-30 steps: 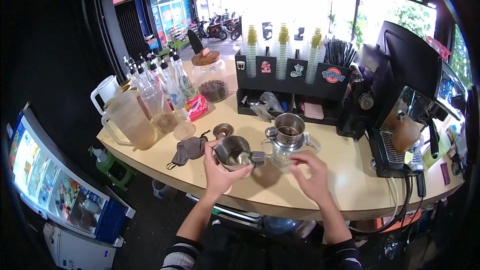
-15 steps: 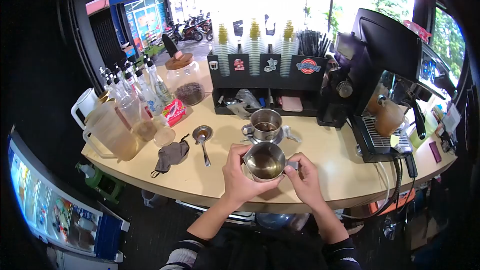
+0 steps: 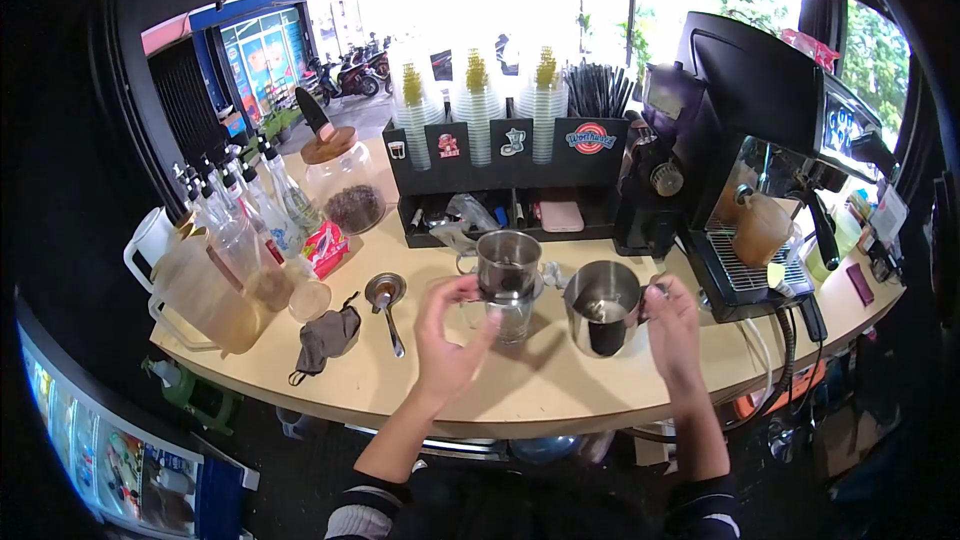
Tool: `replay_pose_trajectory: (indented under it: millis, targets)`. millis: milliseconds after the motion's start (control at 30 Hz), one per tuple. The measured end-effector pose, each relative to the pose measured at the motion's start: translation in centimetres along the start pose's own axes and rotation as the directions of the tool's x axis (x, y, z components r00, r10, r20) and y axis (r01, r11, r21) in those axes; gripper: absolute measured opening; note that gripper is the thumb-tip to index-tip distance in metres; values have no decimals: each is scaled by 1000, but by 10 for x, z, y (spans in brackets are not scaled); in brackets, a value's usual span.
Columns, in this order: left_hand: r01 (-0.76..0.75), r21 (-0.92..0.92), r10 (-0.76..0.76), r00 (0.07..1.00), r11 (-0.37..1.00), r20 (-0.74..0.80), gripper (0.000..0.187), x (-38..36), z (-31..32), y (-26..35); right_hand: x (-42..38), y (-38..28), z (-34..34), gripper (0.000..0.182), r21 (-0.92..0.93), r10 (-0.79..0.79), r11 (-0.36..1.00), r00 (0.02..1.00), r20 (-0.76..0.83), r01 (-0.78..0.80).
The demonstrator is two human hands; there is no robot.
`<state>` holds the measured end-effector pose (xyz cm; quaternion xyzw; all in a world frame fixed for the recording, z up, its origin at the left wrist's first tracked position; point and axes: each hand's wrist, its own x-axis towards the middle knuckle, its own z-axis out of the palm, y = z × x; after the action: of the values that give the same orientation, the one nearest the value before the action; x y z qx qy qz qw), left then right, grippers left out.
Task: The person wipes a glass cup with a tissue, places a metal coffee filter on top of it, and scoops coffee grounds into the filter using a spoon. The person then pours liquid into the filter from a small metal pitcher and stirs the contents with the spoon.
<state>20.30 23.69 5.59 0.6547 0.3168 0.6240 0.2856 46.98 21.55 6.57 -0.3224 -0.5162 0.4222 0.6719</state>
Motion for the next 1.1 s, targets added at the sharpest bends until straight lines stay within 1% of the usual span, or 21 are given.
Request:
replay_pose_trajectory:
  millis: [67,100,133,167,200,233,267,333,367,400,467,533,600,767,800,867,967,1100]
  targets:
    - [-67,142,80,993,988,-91,44,10,-15,-18,13,-12,3,11,-4,-1,1000,1000,-19,0]
    - [-75,123,86,992,990,-92,51,17,-19,-24,19,-17,5,12,-8,-5,1000,1000,-5,5]
    - [-76,122,88,992,990,-91,51,23,-20,-29,26,-23,7,13,-12,-9,1000,1000,11,9]
    - [-68,116,77,994,991,-76,58,30,-20,-33,32,-28,10,15,7,-13,1000,1000,29,13]
    - [-58,111,65,996,992,-63,65,36,-21,-35,39,-30,12,13,23,-18,1000,999,48,16]
    - [17,6,-17,1000,1000,19,84,42,-23,-40,47,-29,11,12,-14,-32,999,998,49,32]
    - [18,6,-18,1000,1000,15,84,44,-23,-47,54,-28,10,12,-52,-45,998,998,49,48]
    - [40,-38,-30,974,998,227,95,48,-20,-61,66,-29,13,11,-73,-28,997,997,66,33]
    - [28,-23,-20,963,999,269,100,48,-18,-66,71,-30,14,10,-93,-14,995,997,78,21]
    - [26,-26,-18,963,999,269,100,45,-16,-70,74,-34,18,10,-95,-15,995,997,78,23]
    - [170,-26,-152,932,985,328,99,39,-11,-80,79,-43,29,13,-114,71,992,990,123,-57]
    - [148,-22,-131,931,989,342,96,35,-7,-83,85,-43,34,13,-132,63,990,989,137,-45]
    - [268,-120,-223,928,956,300,94,29,-4,-80,91,-43,37,13,-147,60,988,987,148,-38]
    - [265,-148,-214,932,953,294,94,26,-3,-83,103,-42,47,16,-268,62,963,983,172,-14]
    - [257,-165,-202,936,952,290,95,26,-2,-83,105,-42,49,16,-266,64,964,983,172,-16]
    - [243,-181,-187,941,953,282,95,26,-2,-87,109,-44,50,17,-291,113,956,967,227,-43]
    - [227,-191,-170,946,955,275,95,26,-2,-89,113,-47,59,18,-334,95,942,962,257,-4]
    - [218,-194,-159,947,957,279,95,25,-2,-90,117,-48,68,17,-343,109,939,954,281,-6]
